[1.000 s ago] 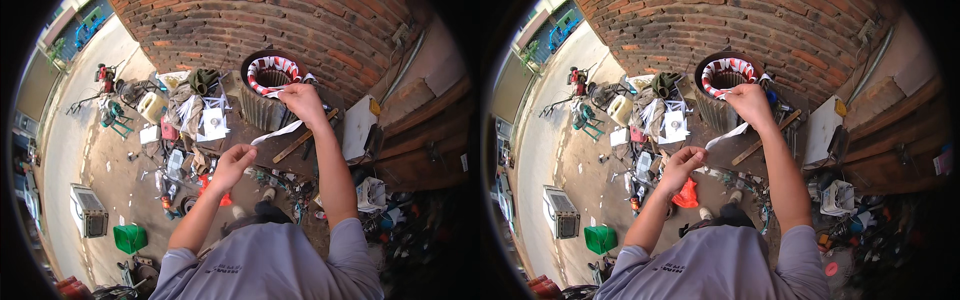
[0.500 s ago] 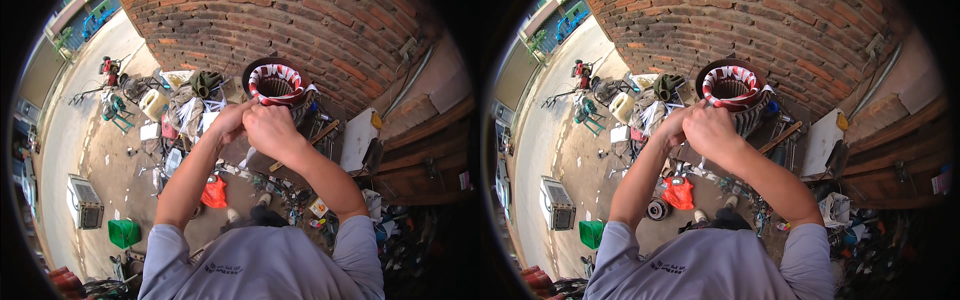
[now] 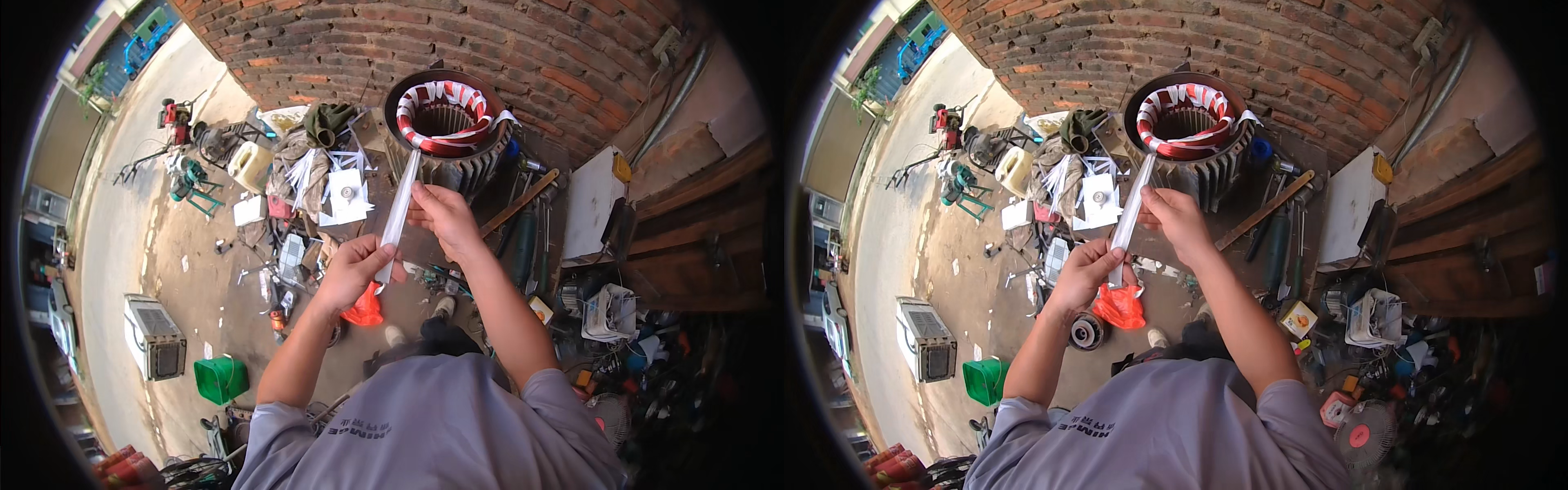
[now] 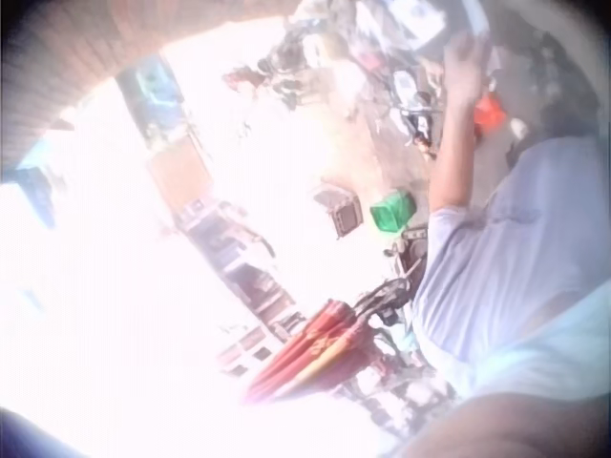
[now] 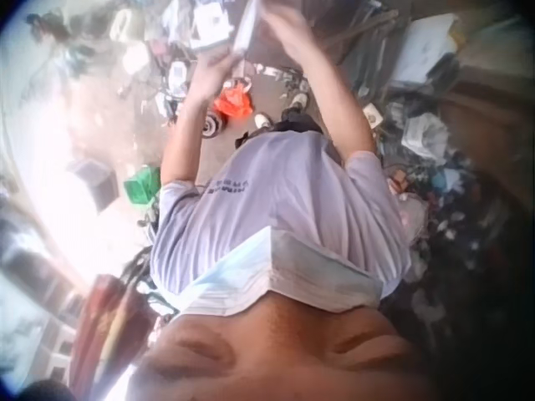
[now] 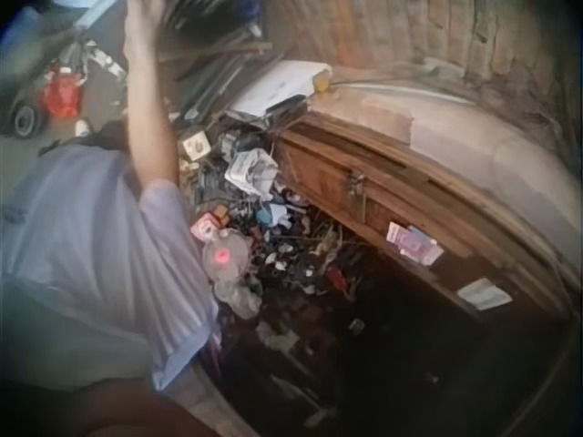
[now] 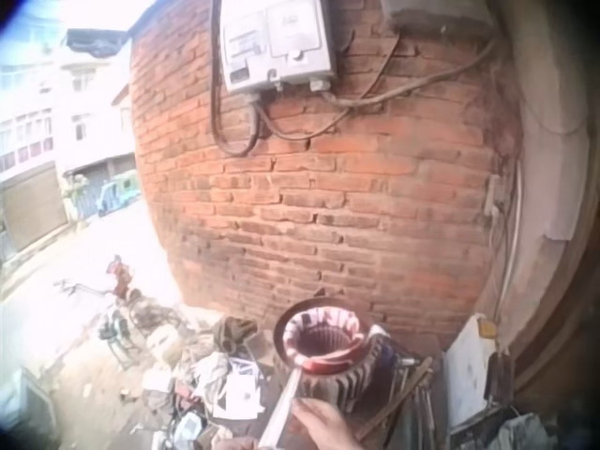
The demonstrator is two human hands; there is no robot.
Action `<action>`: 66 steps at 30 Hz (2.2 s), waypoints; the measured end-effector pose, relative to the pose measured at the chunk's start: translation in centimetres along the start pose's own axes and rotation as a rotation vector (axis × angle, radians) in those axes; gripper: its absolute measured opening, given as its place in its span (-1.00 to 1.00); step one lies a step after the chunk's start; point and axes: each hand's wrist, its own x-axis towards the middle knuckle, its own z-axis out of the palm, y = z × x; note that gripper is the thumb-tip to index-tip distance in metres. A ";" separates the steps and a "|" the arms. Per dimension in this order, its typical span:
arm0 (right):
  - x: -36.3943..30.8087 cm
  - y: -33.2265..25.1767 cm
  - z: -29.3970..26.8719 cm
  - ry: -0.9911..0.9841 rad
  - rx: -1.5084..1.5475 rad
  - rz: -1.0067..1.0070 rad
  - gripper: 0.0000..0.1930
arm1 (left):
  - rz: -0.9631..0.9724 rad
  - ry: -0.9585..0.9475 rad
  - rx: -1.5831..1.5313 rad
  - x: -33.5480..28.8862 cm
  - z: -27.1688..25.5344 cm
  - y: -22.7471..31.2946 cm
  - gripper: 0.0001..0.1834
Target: The person wraps a white insulating tape around a motor stator with red copper windings. They repeatedly pull the tape, fold it over the windings, and use a hammer to tap the tape into place, securing it around the stator.
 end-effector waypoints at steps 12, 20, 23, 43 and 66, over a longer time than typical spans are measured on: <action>-5.6 4.2 8.9 0.077 0.273 -0.101 -0.79 | -0.519 -0.065 -0.058 -24.9 -13.6 -14.8 -0.71; -10.7 9.8 12.8 0.023 0.197 -0.144 -0.77 | -0.695 -0.120 0.571 -35.9 -22.3 -30.0 -0.11; -14.5 10.4 13.5 -0.022 0.037 -0.223 -0.74 | -0.545 -0.162 0.628 -28.6 -19.0 -20.7 0.24; -24.0 16.0 -0.7 -0.355 -0.811 -0.425 -0.89 | 0.303 -0.115 -0.569 -13.8 -8.0 4.1 -0.71; -26.7 7.1 -26.1 0.823 -0.579 0.013 -0.78 | 0.252 0.257 -0.916 -12.0 -10.6 -6.8 -0.68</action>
